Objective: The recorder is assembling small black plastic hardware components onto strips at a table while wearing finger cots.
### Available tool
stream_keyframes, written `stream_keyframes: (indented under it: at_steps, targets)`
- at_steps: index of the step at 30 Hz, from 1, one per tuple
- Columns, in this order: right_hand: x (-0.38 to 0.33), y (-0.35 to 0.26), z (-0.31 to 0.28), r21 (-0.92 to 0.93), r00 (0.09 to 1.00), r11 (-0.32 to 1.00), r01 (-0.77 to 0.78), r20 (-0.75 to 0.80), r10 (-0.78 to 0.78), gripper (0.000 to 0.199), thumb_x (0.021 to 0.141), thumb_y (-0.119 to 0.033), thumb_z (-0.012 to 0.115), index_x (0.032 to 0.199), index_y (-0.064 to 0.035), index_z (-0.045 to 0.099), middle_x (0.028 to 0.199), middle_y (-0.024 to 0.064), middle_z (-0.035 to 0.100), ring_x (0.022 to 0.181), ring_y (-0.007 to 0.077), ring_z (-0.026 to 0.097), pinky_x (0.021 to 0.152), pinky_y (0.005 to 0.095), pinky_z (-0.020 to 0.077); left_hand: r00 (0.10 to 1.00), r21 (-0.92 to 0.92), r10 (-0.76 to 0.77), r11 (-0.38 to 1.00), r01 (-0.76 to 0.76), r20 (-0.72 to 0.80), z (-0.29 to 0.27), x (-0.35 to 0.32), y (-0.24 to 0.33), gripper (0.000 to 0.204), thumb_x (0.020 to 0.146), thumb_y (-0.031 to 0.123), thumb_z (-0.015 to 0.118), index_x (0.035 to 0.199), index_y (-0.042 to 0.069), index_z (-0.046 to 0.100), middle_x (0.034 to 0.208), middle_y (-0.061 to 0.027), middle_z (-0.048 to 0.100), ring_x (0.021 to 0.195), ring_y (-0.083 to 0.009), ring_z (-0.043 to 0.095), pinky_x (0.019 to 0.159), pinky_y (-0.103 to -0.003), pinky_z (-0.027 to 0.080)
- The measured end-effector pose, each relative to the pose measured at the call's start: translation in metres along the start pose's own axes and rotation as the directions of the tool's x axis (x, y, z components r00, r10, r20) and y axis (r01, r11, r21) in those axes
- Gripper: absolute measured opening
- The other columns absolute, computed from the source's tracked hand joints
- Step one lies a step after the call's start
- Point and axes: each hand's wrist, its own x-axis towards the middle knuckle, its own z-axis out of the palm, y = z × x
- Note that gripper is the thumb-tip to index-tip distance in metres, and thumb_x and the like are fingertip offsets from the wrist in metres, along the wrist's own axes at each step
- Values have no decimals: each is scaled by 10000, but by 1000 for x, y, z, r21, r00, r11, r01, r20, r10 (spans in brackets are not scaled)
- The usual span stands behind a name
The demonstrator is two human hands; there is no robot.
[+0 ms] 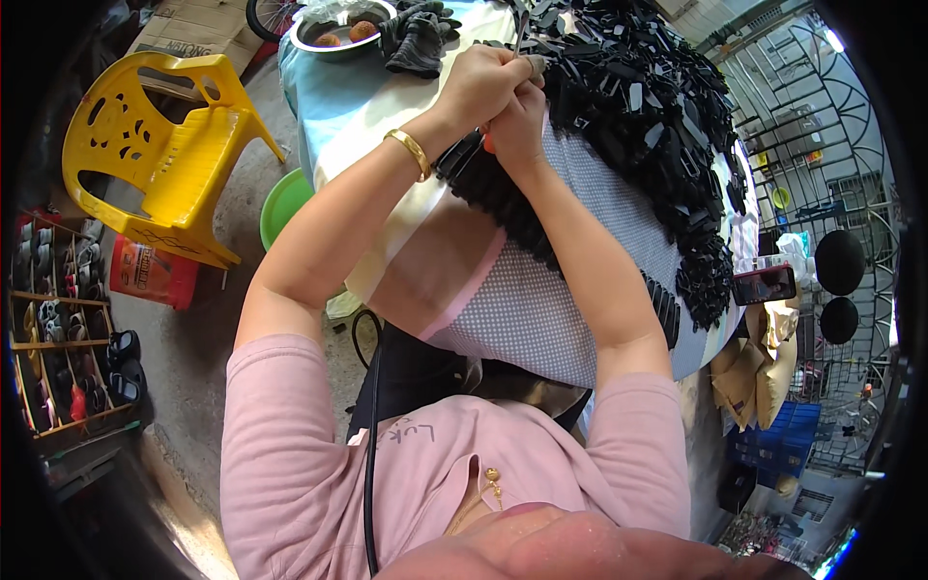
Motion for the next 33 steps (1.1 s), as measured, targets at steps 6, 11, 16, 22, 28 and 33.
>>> stream_keyframes:
  at_steps: [6,11,16,22,28,33]
  targets:
    - [-1,-2,-4,79,998,995,-55,5,55,271,864,-218,527,672,-27,531,503,9,486,382,84,462,345,214,333,994,84,-105,991,102,25,2,3,4,279,805,224,541,749,-3,693,620,-78,627,545,-125,564,512,-266,462]
    - [20,-10,3,171,999,985,26,32,-32,253,858,-188,538,664,-26,521,533,11,492,393,90,458,352,226,326,974,172,-226,960,220,18,-4,9,48,271,818,188,524,778,-25,687,671,-63,634,607,-105,569,587,-229,468]
    - [21,12,10,219,998,974,-60,42,52,273,866,-191,529,654,-18,523,522,17,491,391,88,460,352,228,325,1000,0,-20,1000,20,-6,-16,20,-8,300,779,302,603,771,20,706,603,-86,633,511,-134,575,478,-273,469]
    - [27,30,6,198,998,978,-59,-12,63,240,870,-128,493,662,-10,515,512,26,477,388,103,449,362,227,345,995,51,-99,994,98,11,-14,13,3,276,805,135,475,786,-52,677,683,-87,639,627,-120,582,599,-238,475]
    - [34,11,24,141,997,990,-28,68,19,321,863,-191,510,606,1,506,487,29,483,361,89,445,332,221,320,995,20,-99,995,98,19,-36,23,2,260,787,213,557,765,-8,694,640,-83,630,584,-116,574,572,-260,481]
    - [32,26,29,139,999,990,-11,34,6,318,864,-200,511,608,-12,519,495,14,488,391,89,465,350,226,340,997,37,-81,996,80,5,-37,17,-2,261,807,137,513,794,-77,661,738,-88,650,643,-115,586,626,-237,482]
